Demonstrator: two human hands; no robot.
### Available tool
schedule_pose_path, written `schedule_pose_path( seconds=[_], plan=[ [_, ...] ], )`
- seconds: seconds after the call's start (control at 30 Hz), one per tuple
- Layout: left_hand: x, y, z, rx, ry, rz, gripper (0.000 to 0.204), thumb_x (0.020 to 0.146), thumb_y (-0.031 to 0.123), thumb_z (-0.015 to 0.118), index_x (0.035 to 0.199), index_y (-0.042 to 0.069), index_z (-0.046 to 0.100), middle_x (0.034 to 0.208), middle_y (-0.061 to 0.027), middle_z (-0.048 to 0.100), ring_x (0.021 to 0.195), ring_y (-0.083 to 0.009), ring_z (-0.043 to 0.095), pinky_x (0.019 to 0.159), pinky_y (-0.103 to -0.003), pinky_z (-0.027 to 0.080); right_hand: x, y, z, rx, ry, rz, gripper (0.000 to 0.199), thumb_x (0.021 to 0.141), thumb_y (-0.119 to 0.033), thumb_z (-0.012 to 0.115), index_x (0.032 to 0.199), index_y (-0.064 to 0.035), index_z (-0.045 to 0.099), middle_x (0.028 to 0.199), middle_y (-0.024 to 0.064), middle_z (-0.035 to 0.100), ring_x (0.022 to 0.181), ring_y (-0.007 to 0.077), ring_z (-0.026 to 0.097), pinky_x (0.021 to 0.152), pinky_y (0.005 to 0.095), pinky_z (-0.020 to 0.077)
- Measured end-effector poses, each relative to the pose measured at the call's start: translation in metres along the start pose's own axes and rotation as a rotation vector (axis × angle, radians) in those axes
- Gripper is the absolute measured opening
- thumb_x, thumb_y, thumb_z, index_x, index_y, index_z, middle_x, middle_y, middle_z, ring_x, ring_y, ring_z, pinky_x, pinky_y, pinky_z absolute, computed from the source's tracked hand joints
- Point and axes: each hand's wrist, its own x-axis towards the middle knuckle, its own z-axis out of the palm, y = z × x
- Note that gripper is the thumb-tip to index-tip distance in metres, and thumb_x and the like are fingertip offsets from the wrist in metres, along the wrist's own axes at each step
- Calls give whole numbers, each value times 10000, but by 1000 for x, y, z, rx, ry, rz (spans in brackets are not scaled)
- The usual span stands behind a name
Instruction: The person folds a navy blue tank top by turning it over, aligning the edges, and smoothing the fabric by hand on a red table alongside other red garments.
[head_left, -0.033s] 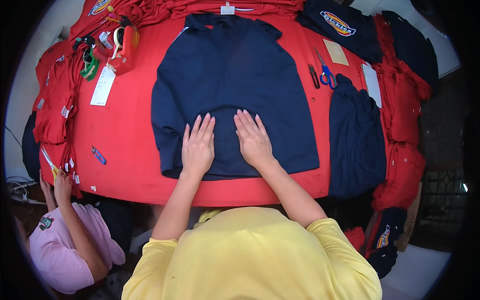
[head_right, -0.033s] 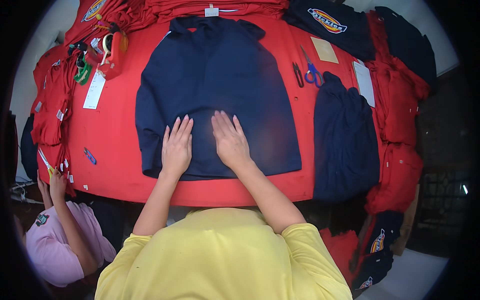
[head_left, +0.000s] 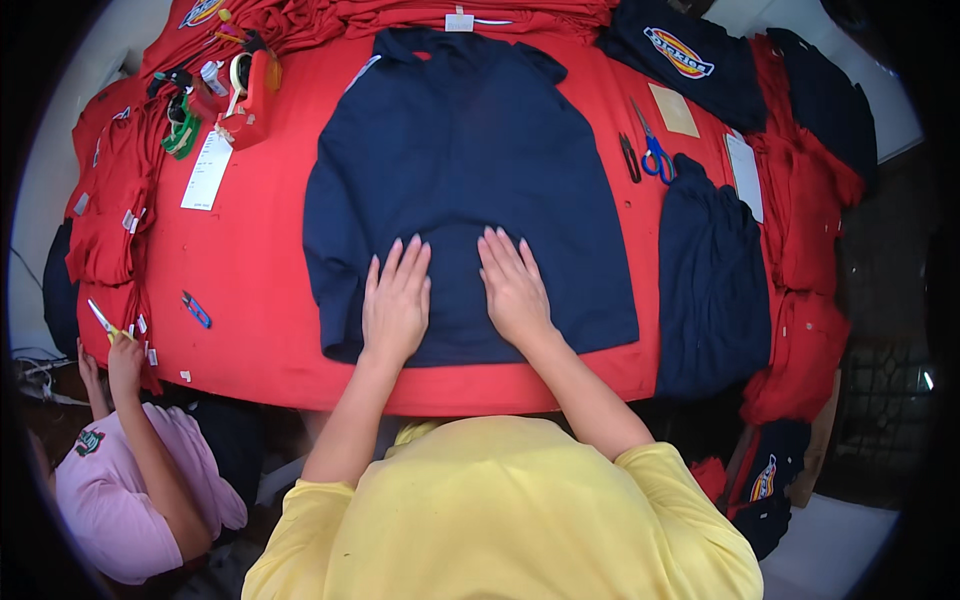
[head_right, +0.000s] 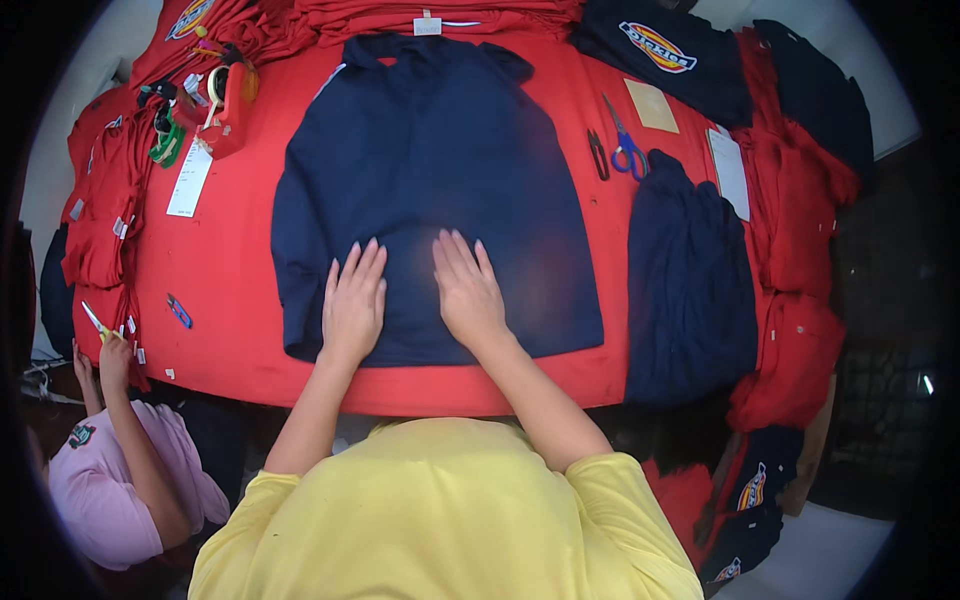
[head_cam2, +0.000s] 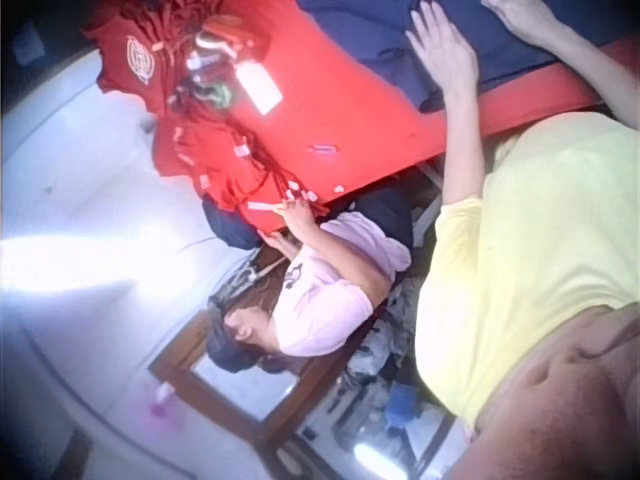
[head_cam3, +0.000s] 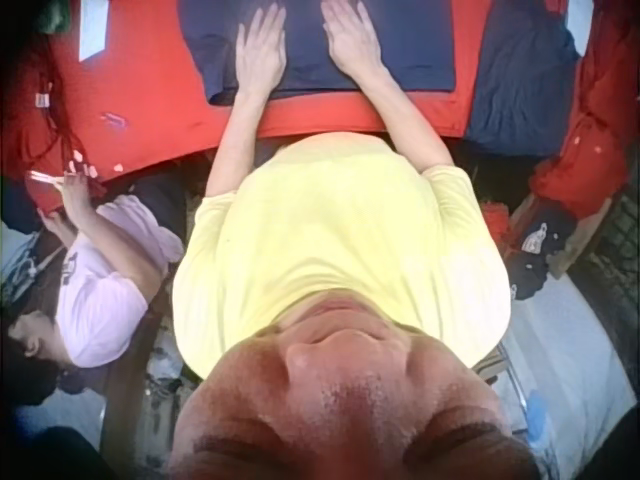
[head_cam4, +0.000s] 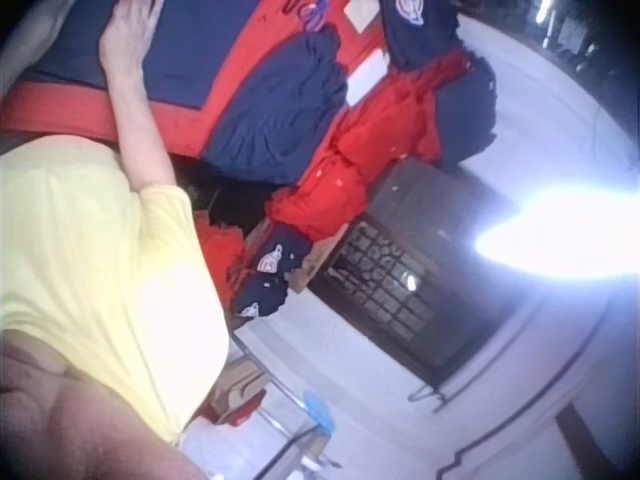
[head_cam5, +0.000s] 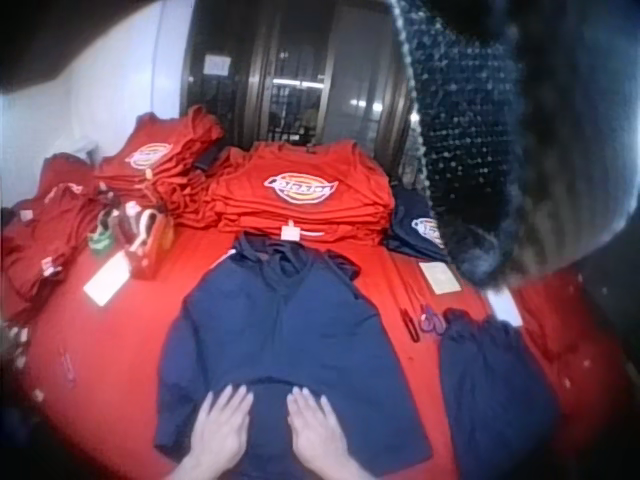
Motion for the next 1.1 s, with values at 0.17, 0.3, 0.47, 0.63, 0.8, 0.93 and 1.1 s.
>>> schedule_pose_path(
  seconds=[0.17, 0.3, 0.47, 0.63, 0.8, 0.93, 1.1],
  plan=[
    [-44, 21, -24, -110, -163, -22, 488, 848, 132, 606, 1321, 56, 516, 1359, -87, 513, 1314, -270, 411, 1079, -480, 318, -41, -31, -36, 126, -196, 100, 403, 850, -26, 551, 1249, 23, 544, 1358, 182, 496, 1332, 304, 410, 1100, 466, 298],
    [39, -4, 3, -129, 72, 146, 498, 852, 150, 606, 1321, 17, 504, 1369, -122, 498, 1325, -272, 401, 1091, -430, 320, 32, -8, -6, 175, 27, -144, 399, 832, 5, 540, 1228, 51, 549, 1337, 192, 511, 1286, 331, 458, 1072, 455, 354],
    [60, -18, 15, 16, 51, 87, 541, 882, 262, 579, 1357, 26, 472, 1453, -135, 408, 1355, -280, 370, 1109, -448, 292, 58, 5, 18, 46, 77, -38, 401, 856, -22, 537, 1251, 46, 544, 1342, 194, 516, 1281, 324, 467, 1073, 458, 353],
    [82, -19, -4, -95, -179, -57, 534, 862, 246, 598, 1336, 25, 493, 1409, -136, 463, 1336, -277, 398, 1089, -445, 322, 71, 10, 13, 65, -14, 3, 377, 863, -26, 539, 1232, 48, 559, 1326, 194, 529, 1262, 320, 487, 1064, 451, 364],
    [163, -43, 27, -205, -27, -3, 505, 869, 224, 567, 1329, 26, 500, 1392, -139, 482, 1329, -318, 399, 1096, -440, 324, 149, 36, 37, 21, 154, -91, 406, 895, -89, 508, 1278, 44, 524, 1366, 191, 495, 1307, 318, 438, 1093, 455, 321],
    [182, -57, 54, -50, 108, 39, 536, 896, 265, 522, 1377, 39, 453, 1458, -125, 406, 1383, -337, 308, 1134, -445, 267, 165, 57, 51, -114, 0, 35, 475, 942, -182, 451, 1367, 29, 434, 1450, 180, 404, 1381, 303, 334, 1141, 458, 230],
    [176, -52, 40, -10, 28, -47, 591, 917, 307, 497, 1432, 46, 372, 1513, -102, 329, 1419, -335, 235, 1152, -470, 215, 159, 51, 46, -81, -20, 69, 502, 937, -200, 470, 1374, 41, 414, 1464, 187, 380, 1400, 306, 297, 1152, 472, 192]
  ],
)
